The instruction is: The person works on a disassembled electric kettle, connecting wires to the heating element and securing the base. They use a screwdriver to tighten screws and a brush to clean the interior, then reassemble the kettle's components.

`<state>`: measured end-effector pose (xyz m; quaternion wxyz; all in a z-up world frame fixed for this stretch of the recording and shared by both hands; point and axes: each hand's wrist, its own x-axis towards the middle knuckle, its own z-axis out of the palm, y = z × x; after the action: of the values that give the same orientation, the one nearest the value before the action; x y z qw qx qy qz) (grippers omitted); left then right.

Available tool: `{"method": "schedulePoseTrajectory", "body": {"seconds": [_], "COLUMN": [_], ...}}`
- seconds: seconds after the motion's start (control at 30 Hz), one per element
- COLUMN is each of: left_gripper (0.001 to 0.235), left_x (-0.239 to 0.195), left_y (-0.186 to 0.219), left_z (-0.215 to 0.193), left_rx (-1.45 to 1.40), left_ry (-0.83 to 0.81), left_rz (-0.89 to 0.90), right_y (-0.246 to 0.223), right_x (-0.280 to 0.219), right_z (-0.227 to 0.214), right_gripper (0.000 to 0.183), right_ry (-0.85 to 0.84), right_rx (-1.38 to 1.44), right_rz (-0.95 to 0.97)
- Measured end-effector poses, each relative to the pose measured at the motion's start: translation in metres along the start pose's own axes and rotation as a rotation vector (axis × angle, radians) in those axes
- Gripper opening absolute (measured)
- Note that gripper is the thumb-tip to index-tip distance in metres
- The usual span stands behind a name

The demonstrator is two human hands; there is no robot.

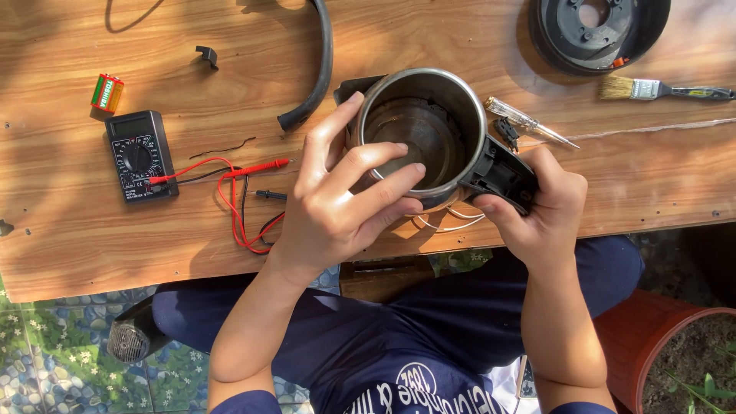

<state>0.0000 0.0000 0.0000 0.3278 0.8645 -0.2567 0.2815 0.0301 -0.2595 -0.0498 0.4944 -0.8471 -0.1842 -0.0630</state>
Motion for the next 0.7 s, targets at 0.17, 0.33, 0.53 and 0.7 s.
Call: {"method": "schedulePoseTrajectory", "body": {"seconds": [0.17,0.33,0.53,0.7], "left_gripper": [0.026,0.027,0.026,0.028], "left_x": [0.000,0.001,0.006,0.010], "left_y": [-0.002,-0.002,0.007,0.014], "left_z": [-0.003,-0.002,-0.008,-0.013], "left_rx": [0.006,-0.025,-0.064,-0.019], "left_ry": [-0.033,-0.018,-0.064,-0.124], "left_rz": [-0.014,-0.055,-0.128,-0.159], "right_y": [0.004,-0.023,0.020,0.026], "right_x": [0.003,0.012,-0.007,-0.016], "right_z": [0.002,0.007,0.008,0.002], "right_gripper": [0.059,0.078,0.034,0.037], "right_ry": [-0.048,-0.034,0.120,0.044], "right_rx": [-0.004,0.432,0.593,0.614], "right_rz": [-0.023,0.012,-0.124,-0.159]}}
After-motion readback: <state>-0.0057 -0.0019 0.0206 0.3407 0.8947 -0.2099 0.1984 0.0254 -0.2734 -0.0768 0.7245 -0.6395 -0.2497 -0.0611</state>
